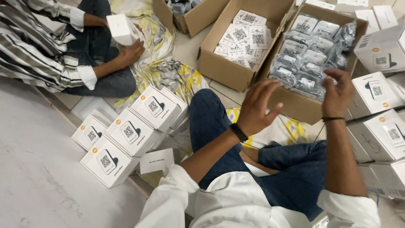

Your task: The person unboxes small electronic devices and places them into larger shipping boxes.

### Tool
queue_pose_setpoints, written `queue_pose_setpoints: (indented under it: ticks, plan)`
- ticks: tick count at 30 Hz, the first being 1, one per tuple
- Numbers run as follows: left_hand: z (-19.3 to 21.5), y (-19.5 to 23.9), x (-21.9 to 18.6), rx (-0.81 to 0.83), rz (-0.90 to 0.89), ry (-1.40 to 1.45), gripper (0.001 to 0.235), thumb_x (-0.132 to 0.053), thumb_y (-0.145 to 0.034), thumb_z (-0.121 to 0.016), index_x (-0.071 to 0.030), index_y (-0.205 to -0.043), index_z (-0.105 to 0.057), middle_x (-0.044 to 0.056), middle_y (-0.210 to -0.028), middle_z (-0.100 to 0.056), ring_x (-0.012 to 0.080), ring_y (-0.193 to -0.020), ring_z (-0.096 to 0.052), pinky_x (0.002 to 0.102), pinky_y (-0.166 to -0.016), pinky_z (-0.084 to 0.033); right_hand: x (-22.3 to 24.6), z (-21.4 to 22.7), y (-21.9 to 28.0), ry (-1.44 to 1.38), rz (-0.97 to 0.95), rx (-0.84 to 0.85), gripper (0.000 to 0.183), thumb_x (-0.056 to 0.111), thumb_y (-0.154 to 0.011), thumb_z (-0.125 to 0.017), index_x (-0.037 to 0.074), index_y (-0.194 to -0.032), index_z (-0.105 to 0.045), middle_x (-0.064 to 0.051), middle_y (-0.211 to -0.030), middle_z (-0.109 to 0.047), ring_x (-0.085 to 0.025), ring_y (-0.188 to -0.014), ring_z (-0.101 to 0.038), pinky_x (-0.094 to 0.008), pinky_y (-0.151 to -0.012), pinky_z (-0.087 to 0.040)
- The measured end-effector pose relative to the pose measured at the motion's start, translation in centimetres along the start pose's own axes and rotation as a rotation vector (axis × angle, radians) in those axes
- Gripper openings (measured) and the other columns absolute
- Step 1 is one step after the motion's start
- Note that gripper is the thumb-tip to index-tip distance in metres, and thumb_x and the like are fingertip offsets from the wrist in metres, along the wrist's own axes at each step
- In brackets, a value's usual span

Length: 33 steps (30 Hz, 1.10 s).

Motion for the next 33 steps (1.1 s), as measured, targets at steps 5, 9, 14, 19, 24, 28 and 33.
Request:
queue_pose_setpoints:
  ticks: [5,9,14,19,24,28,33]
  plan:
    - [-8.1,-2.9,-1.8,0.171,-0.064,0.147,0.057,-0.027,-0.095,-0.070,-0.015,-0.146,-0.048,0.012,-0.146,-0.054,0.0325,-0.139,-0.051,0.045,-0.121,-0.041,-3.7,12.8,0.2,0.270,0.109,-0.091,0.014,-0.010,-0.105,-0.055,-0.005,-0.115,-0.065,-0.011,-0.117,-0.069,-0.015,-0.101,-0.067,-0.027,-0.086,-0.060]
    - [-16.4,-4.0,-3.2,0.308,-0.107,0.266,0.056,-0.028,-0.094,-0.071,-0.017,-0.145,-0.050,0.011,-0.144,-0.056,0.0324,-0.137,-0.053,0.044,-0.119,-0.043,-3.8,21.5,2.3,0.481,0.075,-0.171,0.019,-0.008,-0.103,-0.055,-0.005,-0.118,-0.065,-0.012,-0.120,-0.072,-0.017,-0.105,-0.069,-0.028,-0.085,-0.060]
    - [-23.6,-4.8,-5.5,0.434,-0.123,0.349,0.054,-0.027,-0.095,-0.072,-0.016,-0.143,-0.051,0.011,-0.142,-0.058,0.0325,-0.134,-0.055,0.044,-0.114,-0.045,-0.4,28.2,3.5,0.630,0.056,-0.273,0.020,-0.006,-0.100,-0.058,-0.001,-0.118,-0.066,-0.013,-0.128,-0.067,-0.020,-0.117,-0.067,-0.034,-0.093,-0.061]
    - [-28.9,-5.7,-7.1,0.557,-0.079,0.427,0.051,-0.025,-0.095,-0.071,-0.014,-0.141,-0.052,0.011,-0.138,-0.059,0.0312,-0.129,-0.058,0.043,-0.111,-0.047,-1.5,34.0,3.3,0.869,-0.012,-0.297,0.024,0.000,-0.099,-0.063,0.002,-0.123,-0.065,-0.016,-0.134,-0.063,-0.026,-0.126,-0.062,-0.042,-0.101,-0.062]
    - [-33.8,-5.2,-7.3,0.676,0.018,0.391,0.047,-0.026,-0.095,-0.070,-0.012,-0.138,-0.055,0.011,-0.135,-0.061,0.0303,-0.127,-0.059,0.042,-0.109,-0.047,-8.5,37.3,1.6,1.049,-0.222,-0.109,0.066,0.024,-0.089,-0.086,-0.002,-0.142,-0.055,-0.024,-0.145,-0.056,-0.042,-0.136,-0.048,-0.055,-0.114,-0.040]
    - [-35.7,-3.6,-7.3,0.728,-0.012,0.376,0.050,-0.027,-0.095,-0.070,-0.010,-0.139,-0.053,0.015,-0.138,-0.057,0.0334,-0.130,-0.054,0.043,-0.110,-0.044,-13.3,39.0,-0.7,1.042,-0.320,-0.031,0.099,0.038,-0.076,-0.093,-0.002,-0.154,-0.046,-0.030,-0.151,-0.048,-0.047,-0.140,-0.041,-0.054,-0.115,-0.035]
    - [-36.2,-1.6,-6.5,0.842,0.111,0.379,0.049,-0.027,-0.096,-0.067,-0.010,-0.140,-0.054,0.015,-0.141,-0.057,0.0307,-0.133,-0.055,0.042,-0.112,-0.044,-14.6,38.8,-3.6,1.327,-0.438,0.231,0.128,0.055,-0.049,-0.096,0.016,-0.159,-0.043,-0.022,-0.156,-0.045,-0.045,-0.145,-0.034,-0.069,-0.112,-0.028]
Point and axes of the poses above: each hand's wrist, its own y-axis away from the middle knuckle, its own z-axis out of the back of the hand, x = y × z, the point moved 3 cm from there along -y, towards the middle knuckle
